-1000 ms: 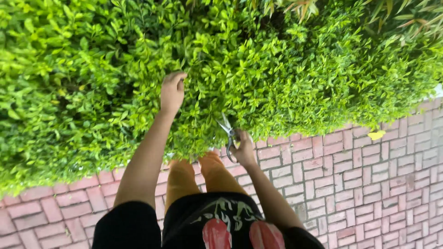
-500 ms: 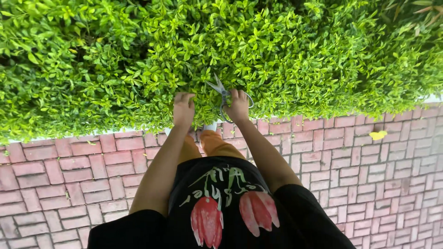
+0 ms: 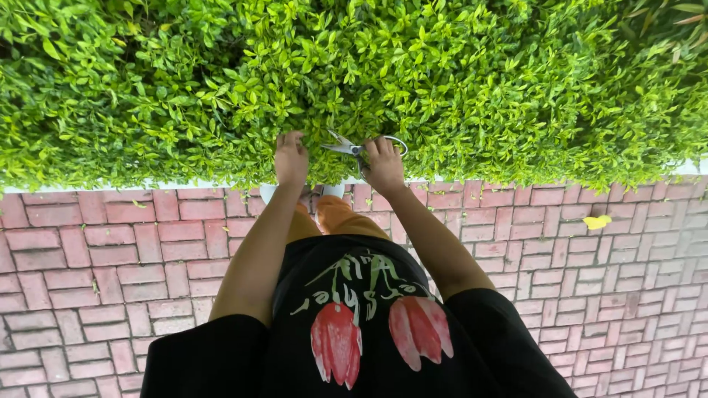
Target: The person trims a dense green hedge using a pair of metal shears. They hold the shears in their right hand and use their left hand to guide the foliage while cutting along the top and sides of the hedge.
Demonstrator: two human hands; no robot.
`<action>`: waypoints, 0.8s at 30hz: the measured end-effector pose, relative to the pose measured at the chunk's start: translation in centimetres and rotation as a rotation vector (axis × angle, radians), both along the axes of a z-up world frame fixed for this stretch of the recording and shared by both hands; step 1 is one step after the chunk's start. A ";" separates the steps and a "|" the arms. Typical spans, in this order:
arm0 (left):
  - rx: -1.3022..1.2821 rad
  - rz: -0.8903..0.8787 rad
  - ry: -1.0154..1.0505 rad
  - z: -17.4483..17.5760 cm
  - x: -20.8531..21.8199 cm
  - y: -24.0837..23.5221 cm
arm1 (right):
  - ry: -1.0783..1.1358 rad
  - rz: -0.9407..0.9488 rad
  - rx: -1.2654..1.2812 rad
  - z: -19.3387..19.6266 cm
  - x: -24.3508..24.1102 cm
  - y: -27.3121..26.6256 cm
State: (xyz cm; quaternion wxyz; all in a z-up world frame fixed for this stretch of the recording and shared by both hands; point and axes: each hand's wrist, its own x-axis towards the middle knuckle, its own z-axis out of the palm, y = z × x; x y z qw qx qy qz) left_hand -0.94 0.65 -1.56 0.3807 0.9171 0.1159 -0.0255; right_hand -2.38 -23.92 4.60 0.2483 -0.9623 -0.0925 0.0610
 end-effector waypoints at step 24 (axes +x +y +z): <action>0.332 -0.564 -0.010 1.1 -1.5 -3.9 | 0.084 0.033 -0.240 -5.2 -4.1 -2.2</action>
